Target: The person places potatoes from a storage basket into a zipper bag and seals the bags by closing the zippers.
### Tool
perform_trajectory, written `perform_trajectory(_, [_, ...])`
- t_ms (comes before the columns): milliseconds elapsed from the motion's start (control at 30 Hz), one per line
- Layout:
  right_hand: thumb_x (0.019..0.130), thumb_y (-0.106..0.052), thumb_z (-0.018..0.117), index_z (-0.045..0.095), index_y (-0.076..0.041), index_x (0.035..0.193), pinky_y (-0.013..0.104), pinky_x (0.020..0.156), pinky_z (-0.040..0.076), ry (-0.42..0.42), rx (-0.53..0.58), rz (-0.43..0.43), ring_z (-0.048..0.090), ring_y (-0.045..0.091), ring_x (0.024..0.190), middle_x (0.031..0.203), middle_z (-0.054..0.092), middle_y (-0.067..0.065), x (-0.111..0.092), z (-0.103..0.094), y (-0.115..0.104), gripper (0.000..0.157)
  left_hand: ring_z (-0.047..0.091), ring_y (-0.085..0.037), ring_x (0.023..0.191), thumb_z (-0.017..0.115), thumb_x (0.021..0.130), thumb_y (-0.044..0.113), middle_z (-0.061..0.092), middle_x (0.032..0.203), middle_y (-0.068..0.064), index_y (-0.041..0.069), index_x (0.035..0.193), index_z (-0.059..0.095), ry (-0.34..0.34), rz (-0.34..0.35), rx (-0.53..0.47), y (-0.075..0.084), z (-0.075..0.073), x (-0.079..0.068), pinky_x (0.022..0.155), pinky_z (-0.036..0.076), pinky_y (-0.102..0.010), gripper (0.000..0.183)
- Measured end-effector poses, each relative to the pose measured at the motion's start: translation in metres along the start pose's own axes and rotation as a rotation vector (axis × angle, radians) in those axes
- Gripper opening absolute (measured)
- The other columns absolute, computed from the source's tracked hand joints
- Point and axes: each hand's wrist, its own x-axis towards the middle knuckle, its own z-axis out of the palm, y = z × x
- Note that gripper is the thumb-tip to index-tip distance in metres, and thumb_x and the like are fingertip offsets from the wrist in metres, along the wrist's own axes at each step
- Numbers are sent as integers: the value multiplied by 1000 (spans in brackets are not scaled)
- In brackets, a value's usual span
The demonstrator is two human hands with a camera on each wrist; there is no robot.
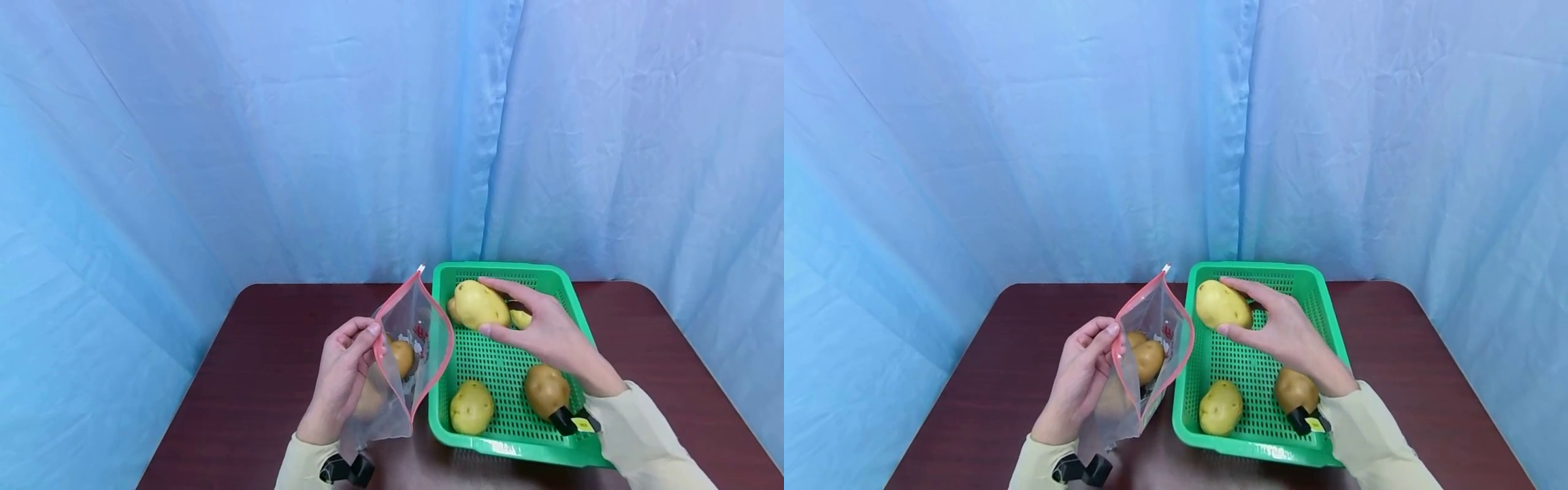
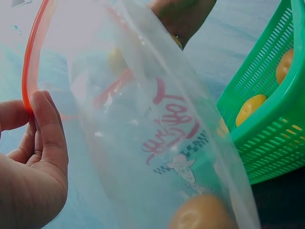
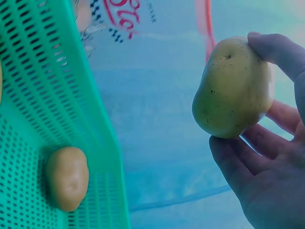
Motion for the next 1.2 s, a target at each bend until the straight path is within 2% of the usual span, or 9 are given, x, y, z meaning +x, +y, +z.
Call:
perform_trajectory(133, [90, -27, 83, 55, -20, 150, 22, 93, 53, 16, 28, -21, 64, 19, 119, 144, 60, 1, -2, 2, -8, 66, 62, -7, 69, 62, 102, 3, 65, 78, 0, 7, 95, 67, 6, 1, -4, 0, 1, 0, 66, 55, -18, 9])
perform_trajectory(400, [91, -18, 82, 54, -21, 150, 15, 95, 50, 64, 100, -53, 61, 9, 120, 145, 59, 2, -5, 5, -22, 66, 62, -9, 69, 62, 102, 4, 65, 78, -2, 6, 96, 67, 19, -8, -1, 0, 3, 0, 67, 55, -19, 7])
perform_trajectory(500, [90, -15, 83, 54, -22, 150, 16, 96, 50, 84, 129, -66, 61, 6, 118, 143, 60, 1, -5, 8, -28, 67, 62, -10, 69, 63, 102, 5, 65, 78, -2, 6, 96, 67, 25, -15, 3, 0, 4, 1, 68, 56, -20, 7])
perform_trajectory(967, [87, -6, 83, 56, -20, 147, 21, 97, 52, 110, 246, -113, 64, 13, 115, 132, 66, 1, -2, 23, -47, 68, 63, -10, 69, 63, 102, 5, 66, 78, -2, 6, 95, 68, 19, -22, -12, -3, 6, 5, 67, 56, -20, 8])
perform_trajectory(1200, [89, -7, 81, 52, -19, 148, 23, 99, 51, 78, 334, -81, 61, 15, 121, 136, 62, 1, -2, 35, -54, 67, 63, -10, 69, 62, 102, 5, 66, 79, -3, 6, 96, 67, 25, -30, -15, -3, 5, 5, 67, 56, -20, 8])
